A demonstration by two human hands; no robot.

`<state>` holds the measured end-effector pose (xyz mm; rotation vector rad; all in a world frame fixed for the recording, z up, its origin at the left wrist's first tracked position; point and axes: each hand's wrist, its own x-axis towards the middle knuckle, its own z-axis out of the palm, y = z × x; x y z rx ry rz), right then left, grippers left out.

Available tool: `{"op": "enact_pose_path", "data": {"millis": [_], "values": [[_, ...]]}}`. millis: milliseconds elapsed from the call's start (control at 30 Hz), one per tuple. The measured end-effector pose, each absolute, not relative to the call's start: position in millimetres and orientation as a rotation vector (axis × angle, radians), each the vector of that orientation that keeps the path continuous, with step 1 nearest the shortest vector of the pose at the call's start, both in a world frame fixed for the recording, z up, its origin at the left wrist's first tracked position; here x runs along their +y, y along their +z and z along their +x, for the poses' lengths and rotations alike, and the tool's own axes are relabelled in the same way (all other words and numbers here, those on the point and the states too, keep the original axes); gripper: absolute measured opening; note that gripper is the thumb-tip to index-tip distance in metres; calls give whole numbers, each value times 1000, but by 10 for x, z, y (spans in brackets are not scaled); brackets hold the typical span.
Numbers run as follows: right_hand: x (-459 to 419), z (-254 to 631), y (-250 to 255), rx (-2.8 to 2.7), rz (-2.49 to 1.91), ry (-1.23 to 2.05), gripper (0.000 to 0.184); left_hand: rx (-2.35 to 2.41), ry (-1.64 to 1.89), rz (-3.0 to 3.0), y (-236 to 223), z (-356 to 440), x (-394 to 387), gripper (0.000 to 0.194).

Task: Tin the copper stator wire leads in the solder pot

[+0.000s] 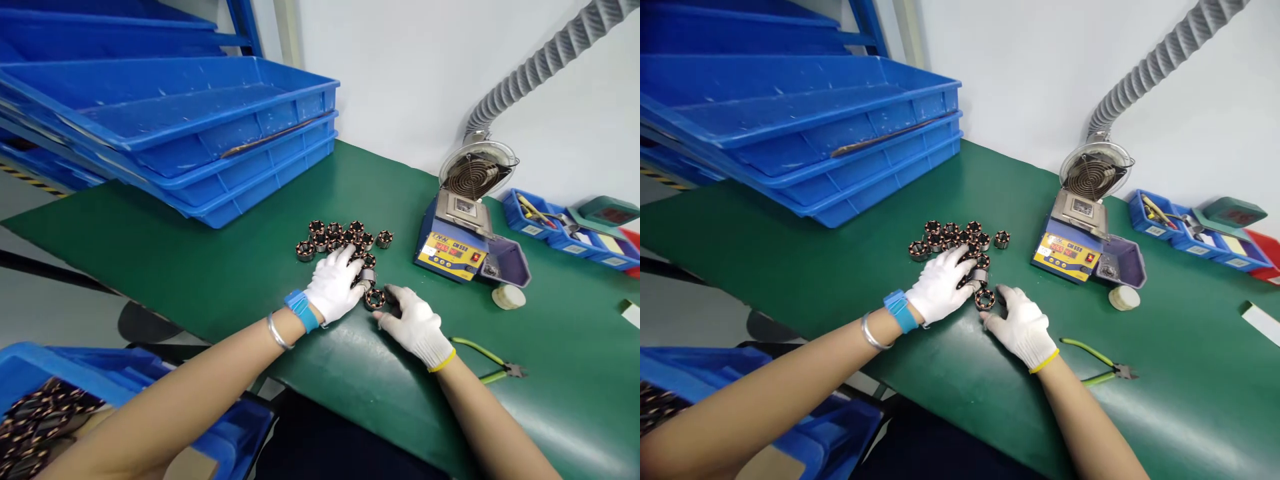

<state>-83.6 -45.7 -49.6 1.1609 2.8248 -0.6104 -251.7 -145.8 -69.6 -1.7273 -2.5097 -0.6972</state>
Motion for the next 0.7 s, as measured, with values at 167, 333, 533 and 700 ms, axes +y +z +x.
{"op": "enact_pose_path", "data": {"millis": [167, 333, 533, 700], "values": [[-531, -763, -571, 2841, 1152, -486, 67, -2504, -730, -1717, -767, -2518, -1369, 27], [-535, -755, -613, 2891, 1092, -401, 64, -2307, -644, -1812, -800, -2467, -1482, 15], [-476, -917, -670, 2913, 1054, -378, 83, -2443, -734, -1633, -740, -2534, -1744, 88], [-204, -1349, -635, 2903, 1040, -462, 100, -2738, -667, -1343, -642, -2632, -1608, 134]]}}
